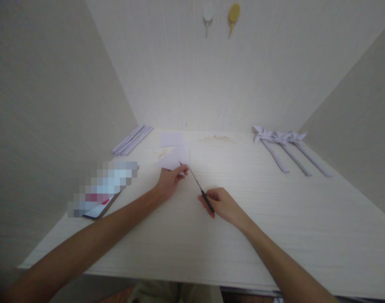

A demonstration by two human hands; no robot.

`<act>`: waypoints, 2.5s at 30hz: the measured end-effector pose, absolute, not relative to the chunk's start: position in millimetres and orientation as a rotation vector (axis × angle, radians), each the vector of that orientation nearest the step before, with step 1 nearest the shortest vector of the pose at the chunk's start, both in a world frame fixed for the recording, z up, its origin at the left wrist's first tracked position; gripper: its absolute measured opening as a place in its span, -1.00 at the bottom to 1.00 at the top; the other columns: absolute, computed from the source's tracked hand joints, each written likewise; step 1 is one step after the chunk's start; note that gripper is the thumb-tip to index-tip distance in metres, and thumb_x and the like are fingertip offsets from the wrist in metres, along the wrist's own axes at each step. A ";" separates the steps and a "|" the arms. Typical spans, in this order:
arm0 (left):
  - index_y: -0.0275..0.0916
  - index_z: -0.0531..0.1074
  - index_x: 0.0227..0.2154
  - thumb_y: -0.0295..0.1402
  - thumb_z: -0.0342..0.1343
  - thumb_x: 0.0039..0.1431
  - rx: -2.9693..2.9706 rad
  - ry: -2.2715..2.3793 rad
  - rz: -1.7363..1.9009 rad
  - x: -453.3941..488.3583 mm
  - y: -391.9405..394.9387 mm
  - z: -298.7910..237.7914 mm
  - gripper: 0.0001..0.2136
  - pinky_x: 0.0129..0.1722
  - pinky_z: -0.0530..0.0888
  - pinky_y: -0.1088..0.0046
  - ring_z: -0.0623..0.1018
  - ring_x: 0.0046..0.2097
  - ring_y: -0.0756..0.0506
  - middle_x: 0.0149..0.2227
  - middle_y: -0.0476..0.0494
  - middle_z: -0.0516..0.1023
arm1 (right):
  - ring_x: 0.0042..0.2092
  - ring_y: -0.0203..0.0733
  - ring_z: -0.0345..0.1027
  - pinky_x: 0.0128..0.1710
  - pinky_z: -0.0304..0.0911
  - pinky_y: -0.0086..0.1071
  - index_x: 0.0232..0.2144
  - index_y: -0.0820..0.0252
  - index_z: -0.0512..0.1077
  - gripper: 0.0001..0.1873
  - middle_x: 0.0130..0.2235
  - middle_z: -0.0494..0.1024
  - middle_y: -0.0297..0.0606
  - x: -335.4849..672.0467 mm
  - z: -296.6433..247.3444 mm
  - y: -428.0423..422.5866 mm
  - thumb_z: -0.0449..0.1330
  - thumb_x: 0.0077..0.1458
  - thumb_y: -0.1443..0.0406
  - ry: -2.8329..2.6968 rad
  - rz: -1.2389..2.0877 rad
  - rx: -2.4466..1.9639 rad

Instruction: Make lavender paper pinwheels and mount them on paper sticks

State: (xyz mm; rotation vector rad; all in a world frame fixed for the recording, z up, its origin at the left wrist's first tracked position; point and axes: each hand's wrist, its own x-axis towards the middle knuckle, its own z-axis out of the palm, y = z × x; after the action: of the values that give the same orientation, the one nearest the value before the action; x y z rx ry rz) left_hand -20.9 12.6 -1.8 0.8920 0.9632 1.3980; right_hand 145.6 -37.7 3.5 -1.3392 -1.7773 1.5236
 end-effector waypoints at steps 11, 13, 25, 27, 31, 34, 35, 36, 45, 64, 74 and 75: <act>-0.32 0.36 -0.61 -0.40 0.17 -0.25 0.901 0.948 1.401 -21.6 12.7 -0.8 -0.88 -0.64 0.27 0.63 0.37 -0.57 0.10 -0.60 0.03 0.40 | -0.71 -0.45 -0.04 -0.69 -0.16 -0.47 -0.75 0.21 0.16 -0.53 -0.78 0.18 -0.44 144.8 8.0 -39.3 0.06 -0.11 -0.02 -1.813 1.495 -1.336; -0.33 0.36 -0.60 -0.39 0.17 -0.25 0.903 0.942 1.402 -21.7 12.6 -1.2 -0.87 -0.64 0.27 0.63 0.38 -0.57 0.10 -0.59 0.02 0.40 | -0.71 -0.45 -0.04 -0.68 -0.16 -0.47 -0.76 0.21 0.16 -0.53 -0.78 0.18 -0.43 144.9 8.0 -39.3 0.05 -0.10 -0.02 -1.824 1.486 -1.331; -0.32 0.35 -0.58 -0.37 0.17 -0.23 0.888 0.928 1.404 -21.9 12.4 -1.5 -0.86 -0.65 0.27 0.65 0.38 -0.57 0.11 -0.57 0.02 0.41 | -0.70 -0.44 -0.01 -0.69 -0.13 -0.48 -0.72 0.21 0.18 -0.54 -0.77 0.19 -0.44 144.7 5.3 -38.6 0.05 -0.11 -0.03 -1.775 1.535 -1.298; -0.32 0.35 -0.57 -0.37 0.17 -0.23 0.881 0.920 1.419 -21.9 12.6 -2.2 -0.86 -0.66 0.27 0.65 0.38 -0.57 0.11 -0.58 0.02 0.40 | -0.70 -0.44 0.00 -0.69 -0.12 -0.48 -0.72 0.22 0.19 -0.54 -0.76 0.19 -0.43 145.7 2.8 -37.8 0.05 -0.10 -0.03 -1.781 1.529 -1.294; -0.32 0.35 -0.58 -0.37 0.17 -0.22 0.872 0.923 1.432 -21.0 13.0 -2.8 -0.86 -0.66 0.26 0.65 0.38 -0.58 0.11 -0.59 0.03 0.39 | -0.70 -0.43 0.02 -0.69 -0.10 -0.48 -0.71 0.22 0.19 -0.53 -0.75 0.21 -0.43 146.3 1.8 -37.1 0.06 -0.12 -0.05 -1.789 1.538 -1.293; -0.32 0.35 -0.59 -0.36 0.16 -0.22 0.871 0.932 1.426 -20.4 12.9 -2.2 -0.86 -0.65 0.27 0.63 0.38 -0.58 0.10 -0.59 0.03 0.39 | -0.70 -0.43 0.02 -0.68 -0.10 -0.48 -0.72 0.22 0.18 -0.53 -0.76 0.20 -0.43 145.6 4.3 -38.0 0.04 -0.12 -0.05 -1.796 1.538 -1.291; -0.32 0.34 -0.59 -0.36 0.16 -0.22 0.873 0.935 1.425 -20.4 12.8 -2.0 -0.86 -0.65 0.27 0.63 0.37 -0.58 0.10 -0.59 0.03 0.39 | -0.70 -0.43 0.01 -0.68 -0.11 -0.48 -0.72 0.22 0.18 -0.53 -0.76 0.19 -0.43 145.3 5.1 -38.4 0.04 -0.11 -0.05 -1.797 1.539 -1.289; -0.32 0.34 -0.59 -0.36 0.16 -0.22 0.877 0.938 1.423 -20.3 12.6 -1.7 -0.86 -0.65 0.27 0.63 0.37 -0.58 0.10 -0.59 0.03 0.39 | -0.70 -0.44 0.01 -0.68 -0.10 -0.48 -0.71 0.22 0.18 -0.53 -0.76 0.19 -0.43 145.0 5.7 -38.7 0.04 -0.11 -0.05 -1.794 1.544 -1.287; -0.32 0.34 -0.59 -0.33 0.14 -0.20 0.921 0.971 1.403 -20.7 11.1 0.2 -0.85 -0.62 0.28 0.62 0.39 -0.55 0.09 -0.57 0.00 0.40 | -0.71 -0.44 0.02 -0.70 -0.10 -0.49 -0.70 0.22 0.18 -0.57 -0.75 0.19 -0.45 144.8 3.1 -38.2 0.07 -0.11 -0.01 -1.766 1.559 -1.294; -0.31 0.34 -0.58 -0.32 0.13 -0.18 0.930 0.952 1.370 -20.9 10.6 -0.3 -0.85 -0.59 0.29 0.59 0.41 -0.56 0.08 -0.57 0.00 0.42 | -0.70 -0.43 0.00 -0.67 -0.08 -0.47 -0.70 0.20 0.16 -0.54 -0.76 0.20 -0.45 143.1 6.5 -39.2 0.03 -0.09 -0.04 -1.789 1.525 -1.300; -0.31 0.34 -0.59 -0.34 0.14 -0.19 0.924 0.961 1.379 -20.5 11.0 -1.0 -0.86 -0.60 0.29 0.60 0.40 -0.58 0.09 -0.58 0.00 0.42 | -0.70 -0.43 0.01 -0.67 -0.11 -0.48 -0.69 0.21 0.17 -0.55 -0.75 0.19 -0.45 143.0 6.8 -39.8 0.04 -0.09 -0.03 -1.754 1.534 -1.299; -0.31 0.35 -0.59 -0.33 0.14 -0.19 0.930 0.954 1.380 -20.6 10.9 -1.0 -0.86 -0.59 0.29 0.60 0.40 -0.58 0.09 -0.58 -0.01 0.42 | -0.70 -0.43 0.01 -0.67 -0.11 -0.48 -0.70 0.21 0.16 -0.55 -0.76 0.19 -0.45 143.0 6.9 -39.8 0.04 -0.09 -0.03 -1.760 1.529 -1.302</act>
State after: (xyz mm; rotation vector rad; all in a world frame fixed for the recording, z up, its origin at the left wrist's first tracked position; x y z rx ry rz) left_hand -20.6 10.9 -1.0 0.9298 0.9544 1.3796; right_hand 143.0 -39.8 6.9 -1.3024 -1.7597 1.5294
